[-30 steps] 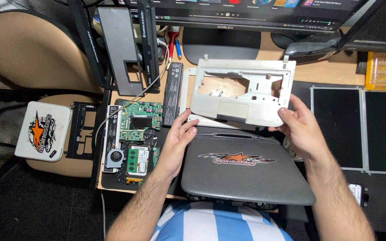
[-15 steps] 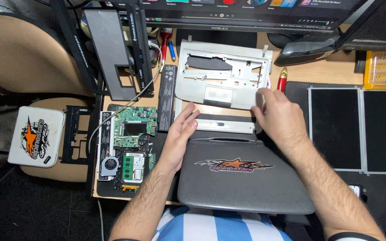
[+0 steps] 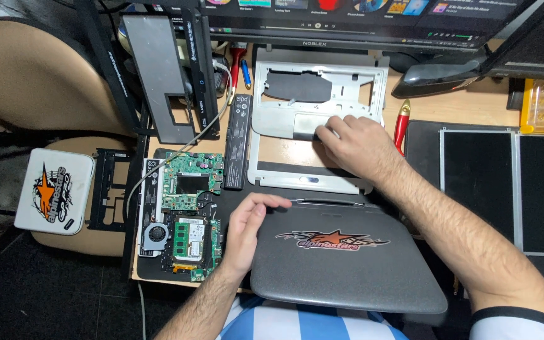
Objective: Disassembling and repairing internal components of a laptop using a screwdriver
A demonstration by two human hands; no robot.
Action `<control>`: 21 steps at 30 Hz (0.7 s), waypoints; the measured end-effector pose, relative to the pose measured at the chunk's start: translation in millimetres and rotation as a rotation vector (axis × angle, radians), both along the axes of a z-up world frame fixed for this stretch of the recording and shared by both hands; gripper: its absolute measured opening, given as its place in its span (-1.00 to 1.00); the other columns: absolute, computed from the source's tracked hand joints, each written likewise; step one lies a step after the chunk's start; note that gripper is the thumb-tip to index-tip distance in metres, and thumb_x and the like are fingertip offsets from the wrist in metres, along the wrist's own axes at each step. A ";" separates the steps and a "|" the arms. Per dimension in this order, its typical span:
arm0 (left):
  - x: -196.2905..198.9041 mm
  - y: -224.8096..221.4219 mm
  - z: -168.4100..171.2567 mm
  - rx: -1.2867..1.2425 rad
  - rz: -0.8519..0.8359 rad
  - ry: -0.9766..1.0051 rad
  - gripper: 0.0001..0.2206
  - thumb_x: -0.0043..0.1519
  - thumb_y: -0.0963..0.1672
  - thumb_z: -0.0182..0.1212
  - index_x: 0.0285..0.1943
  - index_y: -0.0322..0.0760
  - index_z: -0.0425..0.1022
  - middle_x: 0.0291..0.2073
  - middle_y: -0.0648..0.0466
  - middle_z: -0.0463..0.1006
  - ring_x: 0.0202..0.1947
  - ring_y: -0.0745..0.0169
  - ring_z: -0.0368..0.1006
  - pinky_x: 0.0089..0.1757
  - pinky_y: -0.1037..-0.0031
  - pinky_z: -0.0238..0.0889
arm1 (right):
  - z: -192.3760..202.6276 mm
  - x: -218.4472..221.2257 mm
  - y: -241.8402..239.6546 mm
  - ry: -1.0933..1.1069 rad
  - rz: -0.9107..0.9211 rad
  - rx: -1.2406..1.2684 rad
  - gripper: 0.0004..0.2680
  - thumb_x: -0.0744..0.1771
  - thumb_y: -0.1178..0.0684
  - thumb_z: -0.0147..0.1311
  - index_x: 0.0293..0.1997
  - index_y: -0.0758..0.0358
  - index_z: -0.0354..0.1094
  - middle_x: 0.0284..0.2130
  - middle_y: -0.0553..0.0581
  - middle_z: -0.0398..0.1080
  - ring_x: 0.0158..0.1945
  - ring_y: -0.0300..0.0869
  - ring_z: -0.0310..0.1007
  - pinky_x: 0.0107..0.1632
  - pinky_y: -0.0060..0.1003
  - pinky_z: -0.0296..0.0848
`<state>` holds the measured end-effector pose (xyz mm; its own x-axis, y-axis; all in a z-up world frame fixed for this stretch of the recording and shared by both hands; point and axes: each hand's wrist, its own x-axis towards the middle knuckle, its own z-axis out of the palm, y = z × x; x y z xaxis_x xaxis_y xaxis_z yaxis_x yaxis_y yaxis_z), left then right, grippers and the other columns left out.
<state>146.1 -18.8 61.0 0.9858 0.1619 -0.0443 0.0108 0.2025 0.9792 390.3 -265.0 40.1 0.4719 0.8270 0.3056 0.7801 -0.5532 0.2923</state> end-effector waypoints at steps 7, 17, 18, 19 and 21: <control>-17.5 0.2 -3.6 0.066 0.024 -0.029 -0.59 0.72 -0.03 -0.01 0.10 -0.45 0.67 0.01 -0.35 0.89 0.29 -0.24 0.78 0.48 -0.11 0.36 | 24.5 18.6 -1.4 0.099 -0.070 -0.013 -0.93 0.51 -0.10 0.40 0.08 -0.18 0.61 -0.12 -0.16 0.58 -0.21 -0.35 0.75 -0.04 -0.44 0.74; -58.0 0.7 -14.6 0.396 0.020 -0.235 -0.58 0.76 -0.07 -0.18 0.50 -0.42 0.55 0.60 -0.35 0.59 0.68 -0.37 0.50 0.61 -0.07 0.37 | 58.7 -136.7 -157.8 0.675 -0.396 1.350 -0.95 0.63 0.27 0.20 0.16 0.28 0.44 -0.20 0.21 0.40 -0.29 -0.16 0.45 -0.26 -0.26 0.43; -60.3 0.1 -15.1 0.462 0.028 -0.293 -0.47 0.79 0.02 -0.22 0.57 -0.49 0.53 0.61 -0.39 0.57 0.70 -0.40 0.48 0.62 -0.11 0.37 | 40.4 -160.9 -173.9 0.522 -0.393 1.779 -0.87 0.66 0.30 0.06 0.12 0.21 0.21 -0.40 0.19 0.09 -0.45 -0.15 0.21 -0.48 -0.24 0.20; -62.4 0.1 -16.8 0.456 0.026 -0.295 -0.47 0.79 0.02 -0.22 0.57 -0.49 0.53 0.61 -0.39 0.57 0.70 -0.40 0.48 0.62 -0.11 0.37 | 32.6 -187.0 -174.0 0.517 -0.395 1.774 -0.87 0.66 0.30 0.06 0.12 0.21 0.21 -0.40 0.19 0.09 -0.45 -0.15 0.21 -0.48 -0.24 0.20; -67.8 0.2 -20.1 0.536 0.012 -0.365 -0.44 0.82 0.03 -0.29 0.70 -0.50 0.41 0.67 -0.42 0.49 0.74 -0.47 0.43 0.67 -0.18 0.34 | 15.8 -242.6 -174.3 0.426 -0.371 1.712 -0.79 0.60 -0.03 0.04 -0.05 0.14 0.08 -0.46 0.21 0.20 -0.58 -0.16 0.19 -0.45 -0.23 0.21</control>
<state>78.3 -18.6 40.9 0.9202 0.0798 0.3832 -0.3410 -0.3176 0.8848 147.7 -439.3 55.9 0.8058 -0.3983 0.4382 0.4191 -0.1393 -0.8972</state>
